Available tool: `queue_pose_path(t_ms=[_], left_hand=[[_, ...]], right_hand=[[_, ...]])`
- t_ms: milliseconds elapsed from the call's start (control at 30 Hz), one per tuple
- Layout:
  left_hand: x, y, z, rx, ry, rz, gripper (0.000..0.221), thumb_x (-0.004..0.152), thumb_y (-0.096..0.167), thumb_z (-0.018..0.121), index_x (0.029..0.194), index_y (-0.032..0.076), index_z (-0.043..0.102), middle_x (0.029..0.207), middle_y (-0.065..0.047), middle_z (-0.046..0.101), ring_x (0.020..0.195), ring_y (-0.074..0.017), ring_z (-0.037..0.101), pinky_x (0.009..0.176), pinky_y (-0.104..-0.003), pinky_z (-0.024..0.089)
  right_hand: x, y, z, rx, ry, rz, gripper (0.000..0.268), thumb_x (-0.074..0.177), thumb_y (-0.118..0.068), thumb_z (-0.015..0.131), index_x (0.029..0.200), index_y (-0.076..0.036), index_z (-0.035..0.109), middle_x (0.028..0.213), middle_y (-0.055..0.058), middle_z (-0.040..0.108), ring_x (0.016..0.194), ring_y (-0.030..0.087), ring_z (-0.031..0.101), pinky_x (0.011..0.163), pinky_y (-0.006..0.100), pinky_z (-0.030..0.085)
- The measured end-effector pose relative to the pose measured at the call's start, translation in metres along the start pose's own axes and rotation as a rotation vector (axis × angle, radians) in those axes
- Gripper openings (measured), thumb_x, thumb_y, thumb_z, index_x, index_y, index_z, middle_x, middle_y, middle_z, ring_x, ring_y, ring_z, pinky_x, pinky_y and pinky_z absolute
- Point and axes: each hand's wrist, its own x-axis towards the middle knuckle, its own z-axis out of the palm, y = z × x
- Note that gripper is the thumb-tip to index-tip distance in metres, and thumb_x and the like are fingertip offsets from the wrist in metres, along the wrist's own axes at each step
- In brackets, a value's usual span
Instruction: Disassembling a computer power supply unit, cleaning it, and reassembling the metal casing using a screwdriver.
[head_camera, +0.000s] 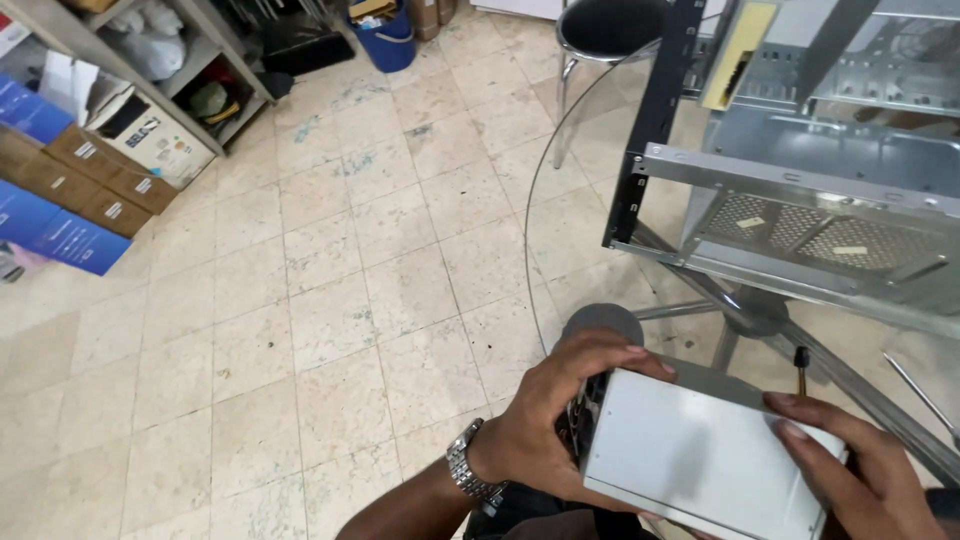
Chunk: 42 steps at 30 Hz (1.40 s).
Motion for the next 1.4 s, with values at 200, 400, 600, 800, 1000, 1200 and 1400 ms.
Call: queue_pose_path(t_ms=[200,400,600,800,1000,1200,1400], left_hand=[[-0.020,-0.008,0.006,0.081,-0.135,0.009,0.093,0.092,0.063,0.060,0.159,0.007,0.027,0.158,-0.011,0.043,0.151,-0.0309,0.047,0.133,-0.051,0.043],[-0.017,0.001,0.002,0.025,-0.141,0.052,0.067,0.100,0.060,0.058,0.142,0.009,0.043,0.142,-0.009,0.055,0.134,-0.0279,0.059,0.120,-0.051,0.047],[-0.026,-0.007,0.013,0.185,-0.148,0.157,0.060,0.102,0.055,0.060,0.140,0.010,0.045,0.142,-0.009,0.058,0.132,-0.0300,0.062,0.119,-0.056,0.049],[-0.022,0.017,0.038,0.610,-0.147,0.364,0.021,0.110,0.010,0.044,0.124,0.007,0.059,0.129,-0.014,0.069,0.120,-0.0341,0.068,0.101,-0.055,0.052],[-0.026,0.037,0.077,0.758,-0.187,0.384,0.021,0.116,0.018,0.043,0.127,0.012,0.060,0.122,-0.012,0.070,0.112,-0.0299,0.073,0.091,-0.040,0.054],[-0.030,0.043,0.092,0.647,-0.239,0.258,0.040,0.121,0.027,0.029,0.137,0.003,0.056,0.131,-0.020,0.065,0.119,-0.0390,0.068,0.094,-0.048,0.053],[-0.026,0.048,0.096,0.673,-0.215,0.238,0.029,0.120,0.021,0.037,0.135,0.005,0.055,0.131,-0.020,0.065,0.119,-0.0388,0.067,0.099,-0.048,0.051]], right_hand=[[0.022,0.067,-0.016,-0.410,-0.044,-0.316,0.054,0.115,-0.016,0.025,0.114,-0.008,0.079,0.131,0.002,0.076,0.134,0.014,0.062,0.122,0.027,0.038],[0.033,0.145,-0.030,0.404,-0.431,-0.595,0.061,0.097,-0.038,0.046,0.132,0.010,0.059,0.146,0.028,0.061,0.148,0.041,0.052,0.129,0.050,0.036],[-0.046,0.041,-0.006,-0.366,0.087,-1.017,0.074,0.068,-0.034,0.080,0.130,0.000,0.057,0.140,0.017,0.061,0.137,0.032,0.061,0.122,0.042,0.045],[-0.029,0.044,-0.004,-0.616,0.281,-1.259,0.068,0.083,-0.029,0.077,0.137,0.002,0.050,0.146,0.029,0.051,0.140,0.050,0.053,0.118,0.060,0.044],[0.014,0.185,-0.016,-0.180,-0.177,-0.233,0.081,0.088,-0.006,0.061,0.160,-0.023,0.029,0.175,-0.006,0.018,0.161,0.006,0.013,0.127,0.030,0.021],[-0.068,0.105,0.000,-0.159,0.018,-0.832,0.051,0.107,-0.026,0.027,0.142,0.003,0.049,0.171,0.027,0.024,0.164,0.039,0.019,0.132,0.049,0.021],[-0.089,0.082,0.004,0.158,-0.002,-0.063,0.066,0.091,-0.017,0.042,0.157,-0.015,0.036,0.176,-0.004,0.026,0.164,0.011,0.019,0.123,0.039,0.029]])
